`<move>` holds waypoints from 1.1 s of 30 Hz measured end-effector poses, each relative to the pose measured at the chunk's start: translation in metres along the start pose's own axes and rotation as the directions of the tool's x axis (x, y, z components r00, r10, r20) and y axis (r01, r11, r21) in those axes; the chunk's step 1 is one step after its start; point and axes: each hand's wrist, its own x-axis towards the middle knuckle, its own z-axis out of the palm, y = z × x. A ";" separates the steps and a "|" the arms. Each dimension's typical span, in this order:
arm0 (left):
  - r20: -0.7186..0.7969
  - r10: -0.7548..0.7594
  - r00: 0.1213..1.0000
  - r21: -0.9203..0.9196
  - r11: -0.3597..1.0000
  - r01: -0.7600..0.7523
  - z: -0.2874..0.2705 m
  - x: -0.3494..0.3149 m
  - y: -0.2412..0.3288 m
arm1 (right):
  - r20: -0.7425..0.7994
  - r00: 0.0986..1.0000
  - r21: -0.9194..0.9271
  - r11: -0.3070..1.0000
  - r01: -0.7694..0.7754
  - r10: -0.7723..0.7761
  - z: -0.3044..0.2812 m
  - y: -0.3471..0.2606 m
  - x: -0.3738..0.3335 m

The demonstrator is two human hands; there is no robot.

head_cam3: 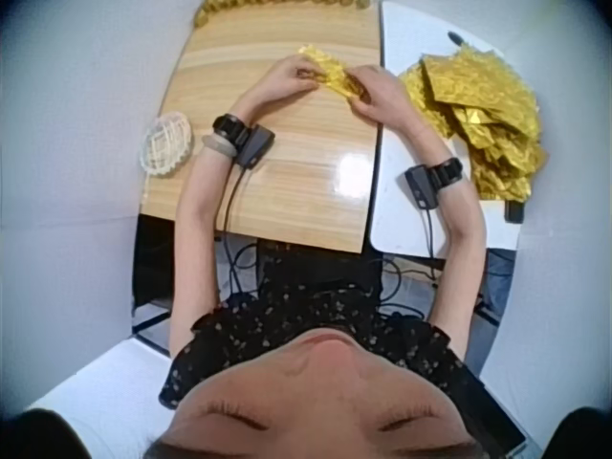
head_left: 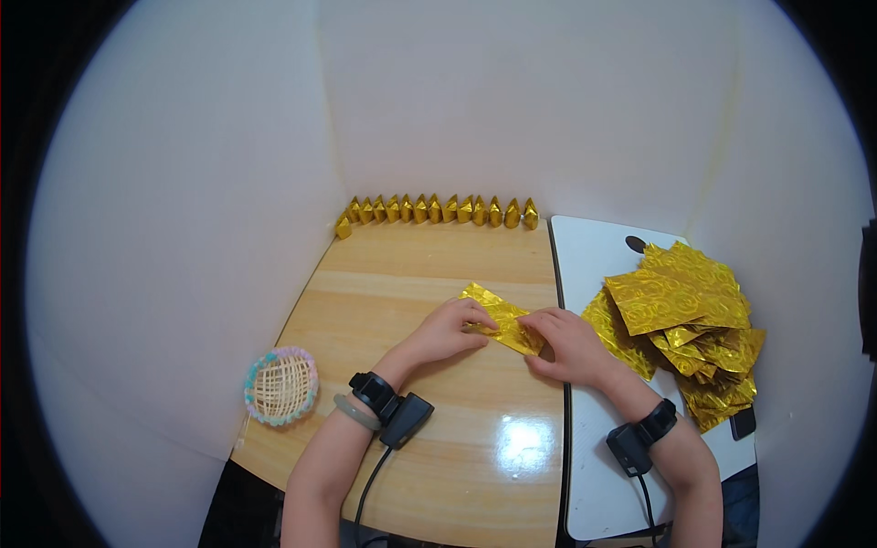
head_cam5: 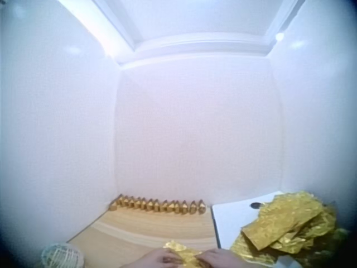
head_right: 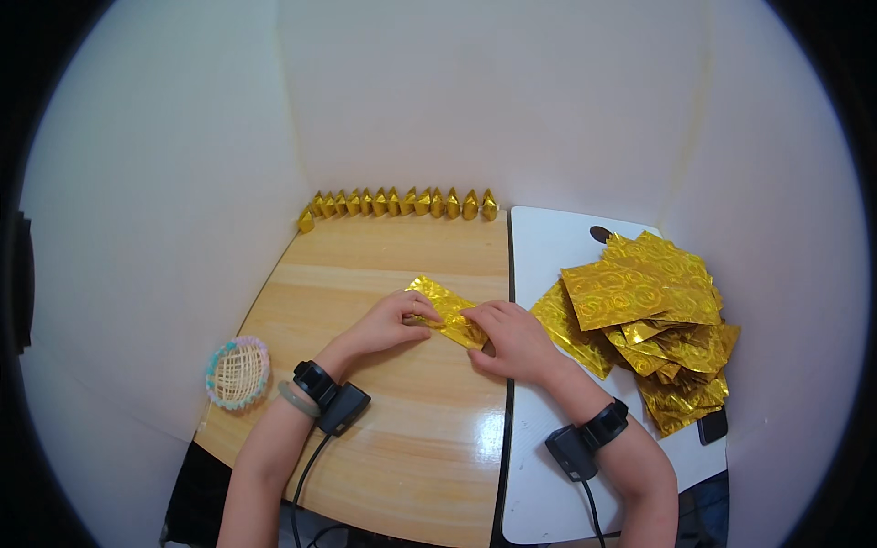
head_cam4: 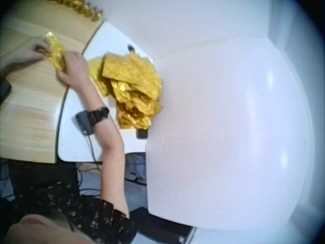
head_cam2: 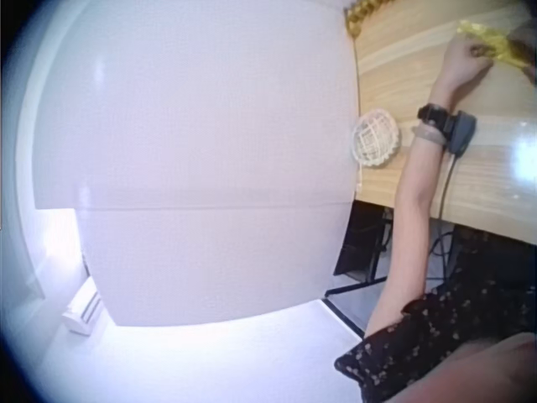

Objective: Folding sheets of gold foil paper into traditional ingot shapes.

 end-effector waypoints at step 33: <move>-0.210 -0.099 0.973 0.350 0.921 0.170 0.006 -0.003 0.004 | 0.034 0.999 0.199 0.980 -0.016 0.009 0.013 0.000 -0.001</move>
